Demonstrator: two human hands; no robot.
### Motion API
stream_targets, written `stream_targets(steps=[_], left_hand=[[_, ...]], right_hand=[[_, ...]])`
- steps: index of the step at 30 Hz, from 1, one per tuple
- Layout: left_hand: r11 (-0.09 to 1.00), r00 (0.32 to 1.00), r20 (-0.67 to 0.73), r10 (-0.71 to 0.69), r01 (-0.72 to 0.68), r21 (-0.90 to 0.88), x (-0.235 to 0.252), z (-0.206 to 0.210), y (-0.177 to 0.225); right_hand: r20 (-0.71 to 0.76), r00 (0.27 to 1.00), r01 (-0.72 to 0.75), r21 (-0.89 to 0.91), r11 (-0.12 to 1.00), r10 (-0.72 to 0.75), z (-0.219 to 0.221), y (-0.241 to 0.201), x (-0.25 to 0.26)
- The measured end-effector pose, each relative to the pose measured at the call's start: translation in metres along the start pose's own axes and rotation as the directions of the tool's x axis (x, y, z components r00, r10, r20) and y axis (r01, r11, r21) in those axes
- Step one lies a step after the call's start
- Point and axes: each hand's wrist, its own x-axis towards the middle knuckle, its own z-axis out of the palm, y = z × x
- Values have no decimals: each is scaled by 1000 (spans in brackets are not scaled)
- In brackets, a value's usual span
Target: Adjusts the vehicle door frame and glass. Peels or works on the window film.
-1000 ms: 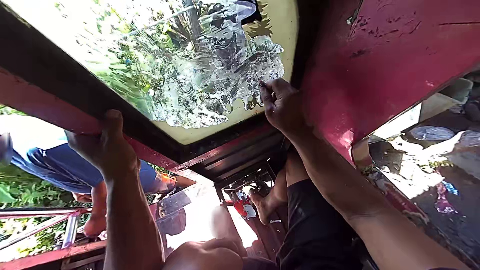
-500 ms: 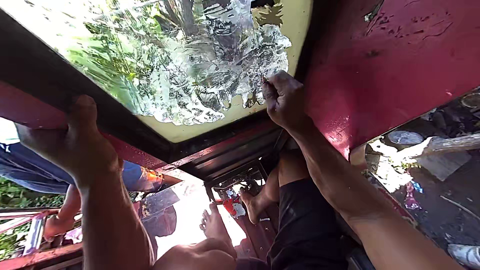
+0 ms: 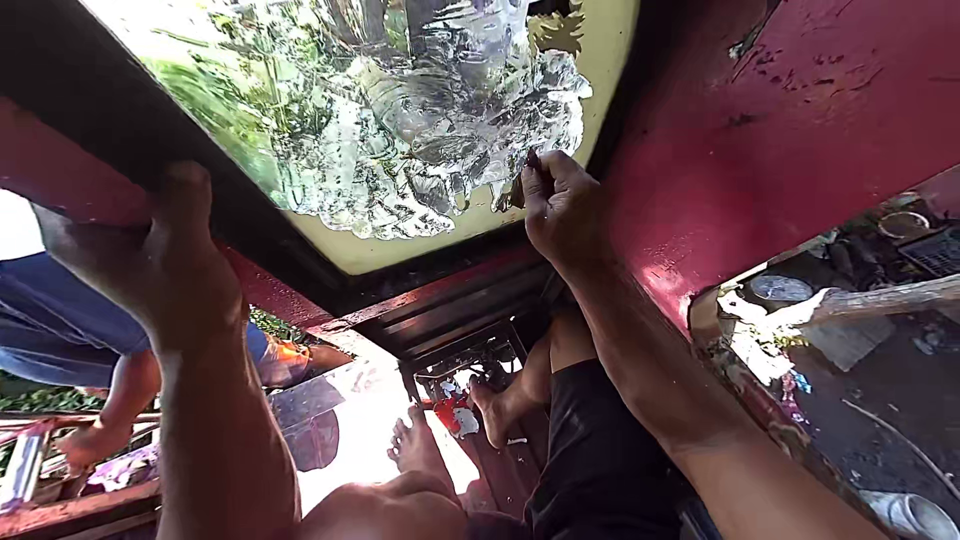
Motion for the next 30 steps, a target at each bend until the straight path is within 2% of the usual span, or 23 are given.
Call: stream_targets(steps=[2,4,8,11,22,24,27,30], left_hand=[[998,999,-1,-51,51,24,-1,3,7],[999,999,11,-40,40,12,-1,2,5],[999,999,20,-38,38,14,0,2,6],[998,998,17,-52,52,28,0,2,6],[1000,1000,14,-21,21,-9,0,2,1],[999,999,23,22,-22,-25,1,0,-4],[984,986,52,159,-153,-91,6,-6,-20],[983,987,44,153,-147,-111,7,-6,-22]], right_hand=[[2,996,87,-39,995,-87,-1,5,1],[5,990,144,-28,989,-144,-5,13,1],[5,999,38,140,989,-39,-6,18,3],[7,1000,-16,142,990,15,-4,13,5],[52,995,84,16,996,-85,-9,8,11],[73,992,101,-15,995,-99,-11,7,13],[95,985,147,-30,989,-144,-13,9,16],[138,976,173,-25,985,-168,-15,12,20]])
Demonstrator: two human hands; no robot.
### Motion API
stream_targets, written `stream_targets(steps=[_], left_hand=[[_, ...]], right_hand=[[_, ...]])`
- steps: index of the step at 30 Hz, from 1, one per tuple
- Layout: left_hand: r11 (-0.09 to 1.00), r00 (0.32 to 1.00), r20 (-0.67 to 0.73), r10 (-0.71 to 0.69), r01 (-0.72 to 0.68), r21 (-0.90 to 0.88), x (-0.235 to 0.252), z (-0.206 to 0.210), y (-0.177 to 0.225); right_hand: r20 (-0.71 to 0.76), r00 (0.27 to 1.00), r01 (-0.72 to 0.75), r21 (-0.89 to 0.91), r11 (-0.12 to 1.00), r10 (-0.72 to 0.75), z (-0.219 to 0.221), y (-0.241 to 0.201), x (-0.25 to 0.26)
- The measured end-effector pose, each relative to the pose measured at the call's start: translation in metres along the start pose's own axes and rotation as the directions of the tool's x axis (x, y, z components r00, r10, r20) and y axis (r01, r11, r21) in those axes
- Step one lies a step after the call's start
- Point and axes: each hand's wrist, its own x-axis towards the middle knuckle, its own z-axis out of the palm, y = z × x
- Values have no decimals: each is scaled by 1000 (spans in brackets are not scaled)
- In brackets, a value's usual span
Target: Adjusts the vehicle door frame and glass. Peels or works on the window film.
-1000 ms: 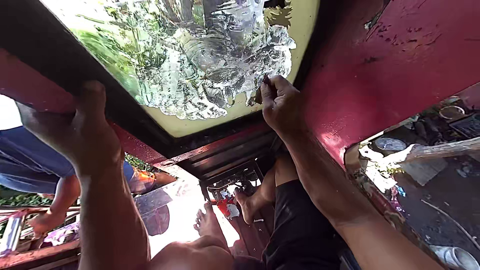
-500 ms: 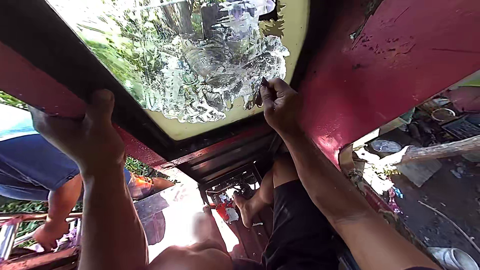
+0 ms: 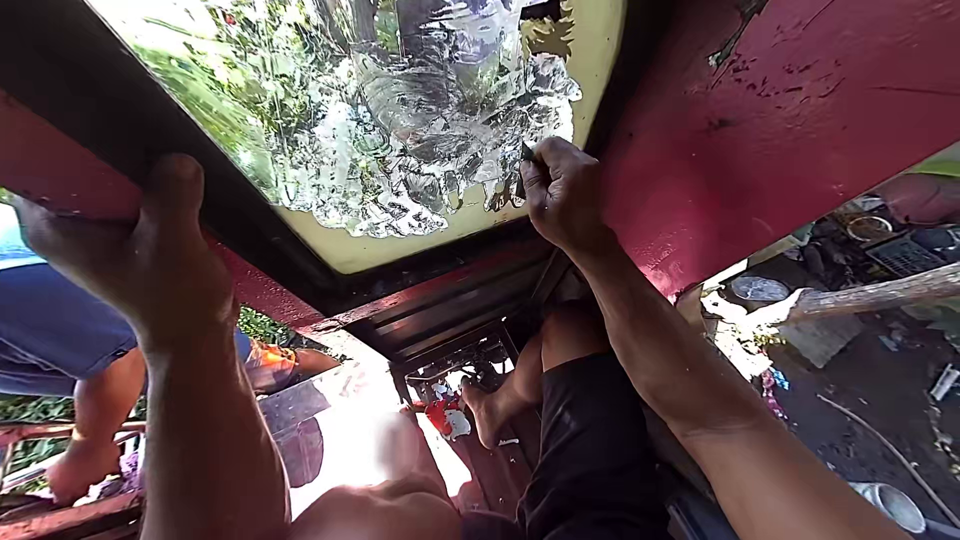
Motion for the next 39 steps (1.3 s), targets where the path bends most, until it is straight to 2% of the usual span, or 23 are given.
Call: stream_targets(steps=[5,11,13,16,21,28,32,37,39], left_hand=[[1000,999,-22,-29,29,6,0,-1,-2],[1000,1000,-6,1,-1,-22,1,0,-3],[999,999,-1,-37,37,-31,0,3,3],[984,986,-33,-165,167,58,-2,12,23],[983,987,-14,-159,159,87,-2,9,20],[973,980,-34,-198,200,112,-3,6,16],[977,982,-29,-188,190,99,-3,6,15],[994,997,1,-80,80,73,-1,-3,3],[986,992,-14,-129,130,100,-2,-1,7]], right_hand=[[59,998,32,-18,999,-31,-4,2,4],[144,984,113,-19,993,-109,-12,4,12],[125,989,81,24,996,-84,-13,8,9],[36,999,-29,116,993,25,-8,12,1],[-54,993,-101,61,993,105,1,4,-4],[-79,992,-89,120,989,99,-1,12,-7],[-61,993,-100,88,991,106,0,6,-4],[-8,1000,-16,56,998,16,-2,11,1],[24,1000,6,61,998,-8,-3,13,4]])
